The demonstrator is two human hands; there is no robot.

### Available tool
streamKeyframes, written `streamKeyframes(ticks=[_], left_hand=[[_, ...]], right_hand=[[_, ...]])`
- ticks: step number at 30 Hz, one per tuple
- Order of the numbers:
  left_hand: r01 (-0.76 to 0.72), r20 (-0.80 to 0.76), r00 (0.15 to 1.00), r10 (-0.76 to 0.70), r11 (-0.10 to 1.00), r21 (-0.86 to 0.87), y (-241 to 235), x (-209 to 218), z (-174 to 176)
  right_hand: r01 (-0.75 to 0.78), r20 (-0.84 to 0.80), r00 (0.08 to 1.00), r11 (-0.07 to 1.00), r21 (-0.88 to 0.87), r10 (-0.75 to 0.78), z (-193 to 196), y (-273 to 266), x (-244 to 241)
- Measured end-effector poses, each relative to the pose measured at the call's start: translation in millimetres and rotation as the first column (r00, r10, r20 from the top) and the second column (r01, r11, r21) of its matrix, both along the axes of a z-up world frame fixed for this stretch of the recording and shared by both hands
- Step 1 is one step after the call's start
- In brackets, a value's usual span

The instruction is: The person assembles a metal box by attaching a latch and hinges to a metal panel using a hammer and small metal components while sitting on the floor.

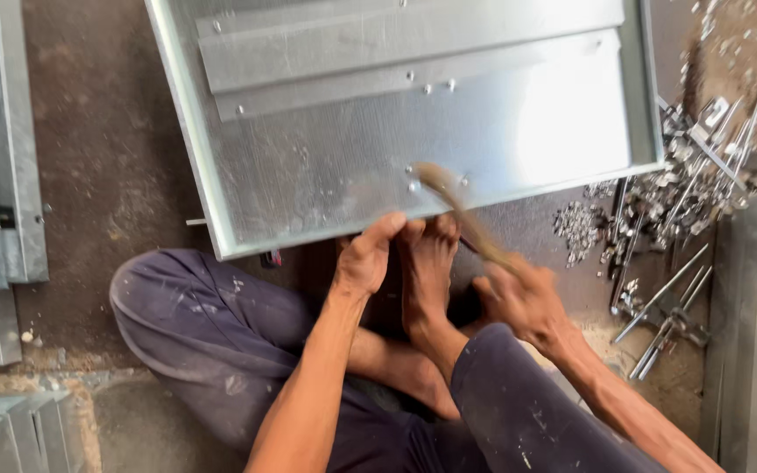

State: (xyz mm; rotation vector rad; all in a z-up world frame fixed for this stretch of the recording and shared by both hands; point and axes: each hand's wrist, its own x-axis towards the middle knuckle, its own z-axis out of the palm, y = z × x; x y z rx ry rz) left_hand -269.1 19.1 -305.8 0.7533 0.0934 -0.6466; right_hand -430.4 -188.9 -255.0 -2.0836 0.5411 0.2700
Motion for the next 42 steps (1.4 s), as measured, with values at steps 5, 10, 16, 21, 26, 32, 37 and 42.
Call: streamKeyframes(ticks=[5,10,16,21,26,32,37,42], left_hand=[[-0.020,-0.036,0.999,0.020,1.000,0.003,-3.3,2.3,-10.4],[-0.026,-0.043,0.999,0.025,1.000,-0.002,-2.0,-1.6,-6.3],[-0.075,-0.164,0.984,0.072,0.997,-0.009,-4.2,8.9,-6.2],[-0.004,-0.289,0.957,-0.017,0.998,-0.070,-10.3,24.1,24.7],[-0.039,-0.252,0.967,0.031,0.999,-0.026,-20.7,55.0,95.5],[-0.078,-0.163,0.984,0.076,0.997,-0.006,-32.2,88.3,140.7],[-0.008,-0.221,0.975,-0.004,0.999,-0.053,-27.3,119.8,116.3],[0.016,-0.294,0.956,-0.026,0.999,-0.035,-25.8,108.2,44.0]], right_hand=[[0.159,0.525,0.822,0.974,0.162,-0.222,2.4,-9.9,-13.3],[0.109,-0.016,0.994,0.992,0.057,-0.108,2.5,4.8,-7.0],[0.193,-0.054,0.973,0.921,-0.337,-0.224,-13.0,-22.0,-107.9],[0.129,0.013,0.988,0.770,-0.625,-0.156,-37.3,-45.1,-101.2],[0.085,0.389,0.914,0.888,-0.452,0.111,-11.0,-9.7,30.7],[-0.016,0.294,0.953,0.985,-0.169,0.066,-0.4,56.0,216.2],[-0.212,0.144,0.963,0.969,-0.123,0.229,21.8,43.5,224.1],[-0.135,0.595,0.703,0.894,-0.427,0.390,40.9,18.8,166.8]])
